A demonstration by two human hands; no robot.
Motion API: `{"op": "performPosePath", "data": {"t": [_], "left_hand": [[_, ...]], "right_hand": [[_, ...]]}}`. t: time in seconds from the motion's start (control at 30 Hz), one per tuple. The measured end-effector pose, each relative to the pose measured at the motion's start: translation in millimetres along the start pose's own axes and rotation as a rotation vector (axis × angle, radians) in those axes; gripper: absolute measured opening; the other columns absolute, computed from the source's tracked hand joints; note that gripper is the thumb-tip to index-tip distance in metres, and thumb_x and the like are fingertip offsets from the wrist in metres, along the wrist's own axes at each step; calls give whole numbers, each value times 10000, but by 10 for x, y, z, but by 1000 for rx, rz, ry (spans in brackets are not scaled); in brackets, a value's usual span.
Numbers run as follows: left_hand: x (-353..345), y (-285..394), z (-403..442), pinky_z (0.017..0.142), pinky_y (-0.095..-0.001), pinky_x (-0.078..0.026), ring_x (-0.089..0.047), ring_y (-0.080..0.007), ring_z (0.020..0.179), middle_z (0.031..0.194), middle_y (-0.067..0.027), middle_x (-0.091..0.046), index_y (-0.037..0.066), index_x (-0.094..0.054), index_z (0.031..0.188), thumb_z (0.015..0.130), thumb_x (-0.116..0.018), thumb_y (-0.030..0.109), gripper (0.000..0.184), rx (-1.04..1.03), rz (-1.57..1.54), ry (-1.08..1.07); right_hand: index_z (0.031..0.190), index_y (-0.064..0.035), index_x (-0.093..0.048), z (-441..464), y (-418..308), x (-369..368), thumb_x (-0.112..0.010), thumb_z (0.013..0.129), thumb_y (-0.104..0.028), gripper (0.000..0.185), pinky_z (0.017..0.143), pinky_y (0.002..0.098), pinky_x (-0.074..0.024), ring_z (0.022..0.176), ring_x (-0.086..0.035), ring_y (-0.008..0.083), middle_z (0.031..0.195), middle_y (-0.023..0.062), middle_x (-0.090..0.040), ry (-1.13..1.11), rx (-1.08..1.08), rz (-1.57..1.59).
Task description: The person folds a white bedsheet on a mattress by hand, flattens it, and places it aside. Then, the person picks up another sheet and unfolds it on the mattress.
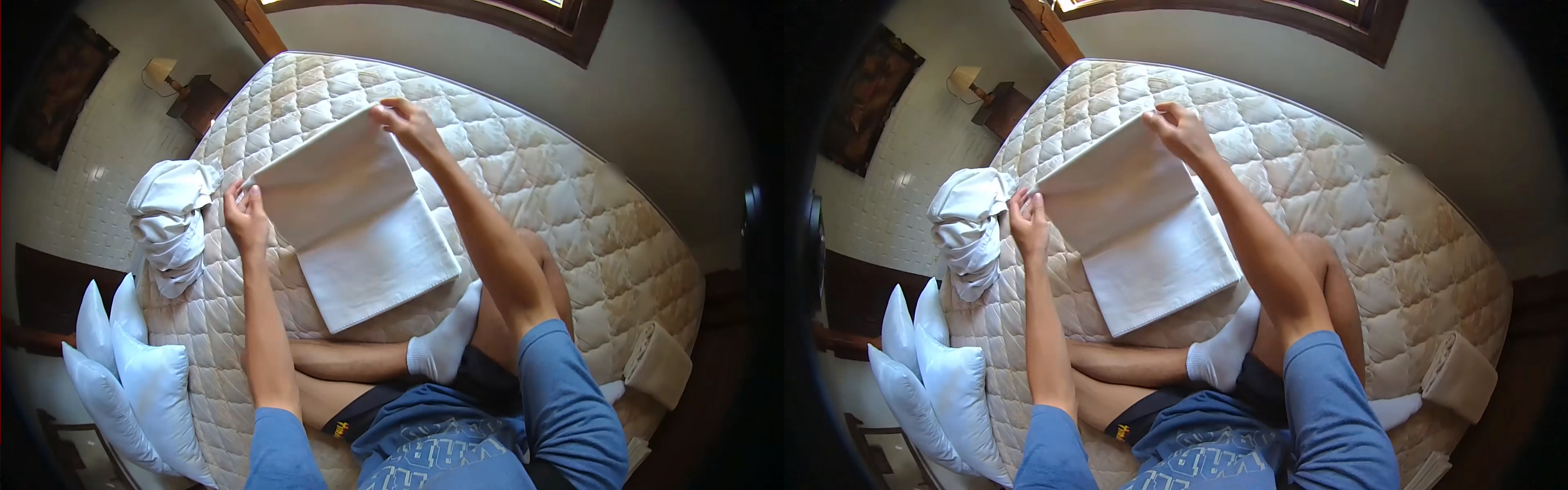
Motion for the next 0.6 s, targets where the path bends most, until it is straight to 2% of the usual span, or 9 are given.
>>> {"op": "performPosePath", "data": {"t": [0.07,0.13,0.17,0.23,0.3,0.33,0.4,0.6], "left_hand": [[-211,-304,34,1028,-412,-517,-598,-334,1199,1347,-228,-559,-28,-567,1304,955,-695,174,423,-220,139,133],[-373,-145,-284,1126,-456,-428,-495,-392,1326,1436,-257,-476,-34,-524,1353,944,-692,175,489,-267,322,53],[-501,-118,-459,1143,-453,-407,-502,-410,1322,1425,-257,-495,-38,-521,1359,933,-681,133,486,-326,265,27],[-741,-82,-821,1167,-463,-369,-473,-414,1368,1485,-251,-469,-37,-507,1397,945,-659,144,510,-362,262,-57],[-961,-63,-1098,1192,-495,-315,-411,-410,1441,1576,-226,-408,-14,-483,1453,980,-608,193,531,-322,386,-176],[-1050,-72,-1188,1192,-495,-315,-411,-410,1441,1576,-226,-408,-14,-483,1453,980,-608,193,531,-312,390,-182],[-1229,-160,-1334,1214,-521,-261,-353,-377,1498,1652,-153,-337,52,-434,1537,1033,-510,285,560,-273,505,-279],[-1331,-277,-1407,1221,-524,-246,-335,-347,1516,1682,-90,-297,115,-411,1574,1058,-435,340,564,-334,737,-284]], "right_hand": [[1300,2,-620,7,49,-46,-677,945,-366,514,944,379,-569,1090,-700,323,1249,199,-693,152,282,-273],[1411,-27,-535,-175,150,-104,-697,945,-406,622,992,418,-540,1191,-648,356,1340,190,-648,22,179,-422],[1411,-27,-535,-288,222,-126,-697,945,-406,622,992,418,-540,1191,-648,356,1340,190,-648,20,175,-422],[1418,-11,-530,-558,423,-232,-676,951,-392,620,990,410,-534,1198,-649,360,1369,222,-624,-65,70,-594],[1427,2,-524,-835,517,-381,-631,972,-375,600,1069,425,-470,1298,-588,355,1415,233,-588,-101,163,-633],[1427,2,-524,-961,609,-462,-631,972,-375,600,1069,425,-470,1298,-588,355,1415,233,-588,-109,154,-632],[1446,9,-518,-1193,703,-666,-550,1009,-389,592,1169,435,-354,1421,-478,322,1505,215,-518,-165,473,-855],[1481,-2,-496,-1240,927,-736,-463,1044,-393,587,1231,429,-238,1509,-360,301,1590,184,-431,-262,437,-952]]}}
Point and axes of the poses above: each hand's wrist, its own z-axis towards the middle knuckle, its own x-axis out of the back of the hand, y = z × x, the point moved 4 cm from there along z, towards the middle knuckle
